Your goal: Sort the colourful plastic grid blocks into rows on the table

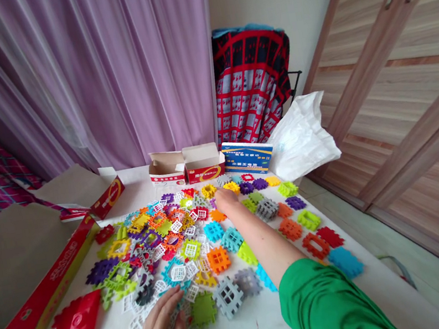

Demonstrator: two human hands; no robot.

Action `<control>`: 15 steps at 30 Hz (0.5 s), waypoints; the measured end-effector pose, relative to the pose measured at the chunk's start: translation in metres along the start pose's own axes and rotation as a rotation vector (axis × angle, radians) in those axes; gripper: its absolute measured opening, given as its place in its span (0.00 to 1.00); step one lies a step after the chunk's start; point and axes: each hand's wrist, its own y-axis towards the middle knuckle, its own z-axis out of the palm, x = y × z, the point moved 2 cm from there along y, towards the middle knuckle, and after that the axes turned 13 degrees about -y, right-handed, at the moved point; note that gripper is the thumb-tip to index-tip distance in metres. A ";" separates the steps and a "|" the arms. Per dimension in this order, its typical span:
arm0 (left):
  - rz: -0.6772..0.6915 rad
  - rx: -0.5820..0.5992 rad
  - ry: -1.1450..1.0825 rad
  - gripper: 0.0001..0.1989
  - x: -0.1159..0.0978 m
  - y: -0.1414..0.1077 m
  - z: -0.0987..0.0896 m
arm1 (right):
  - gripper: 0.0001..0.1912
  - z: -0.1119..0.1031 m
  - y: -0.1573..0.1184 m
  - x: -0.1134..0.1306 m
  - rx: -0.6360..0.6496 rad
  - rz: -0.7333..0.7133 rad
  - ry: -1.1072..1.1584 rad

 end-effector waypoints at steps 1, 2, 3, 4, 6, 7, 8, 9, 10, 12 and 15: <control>-0.008 0.000 -0.008 0.17 0.000 0.000 0.000 | 0.13 -0.002 -0.001 0.003 0.000 -0.016 -0.010; -0.019 -0.004 -0.013 0.17 0.000 0.000 0.000 | 0.14 -0.004 -0.003 0.007 0.002 -0.036 -0.018; -0.030 -0.014 -0.017 0.17 0.001 0.000 0.000 | 0.15 -0.005 -0.003 0.012 0.006 -0.056 -0.023; -0.042 -0.027 -0.018 0.17 0.001 0.000 -0.002 | 0.16 -0.005 -0.004 0.017 0.012 -0.076 -0.025; -0.062 -0.071 -0.016 0.16 0.001 0.002 -0.006 | 0.18 -0.002 -0.003 0.026 0.033 -0.097 -0.028; -0.070 -0.097 -0.015 0.15 0.001 0.004 -0.009 | 0.19 0.000 -0.002 0.029 0.045 -0.099 -0.030; -0.077 -0.124 -0.016 0.15 0.001 0.005 -0.011 | 0.20 0.002 -0.001 0.032 0.055 -0.096 -0.031; -0.085 -0.145 -0.019 0.15 0.001 0.007 -0.014 | 0.21 0.004 0.000 0.035 0.062 -0.091 -0.029; -0.095 -0.166 -0.023 0.14 0.000 0.008 -0.016 | 0.23 0.006 0.001 0.036 0.067 -0.084 -0.027; -0.114 -0.187 -0.028 0.14 0.001 0.010 -0.018 | 0.26 0.007 0.003 0.038 0.074 -0.067 -0.017; -0.110 -0.199 -0.013 0.14 0.000 0.010 -0.017 | 0.27 0.007 0.000 0.039 0.082 -0.061 0.004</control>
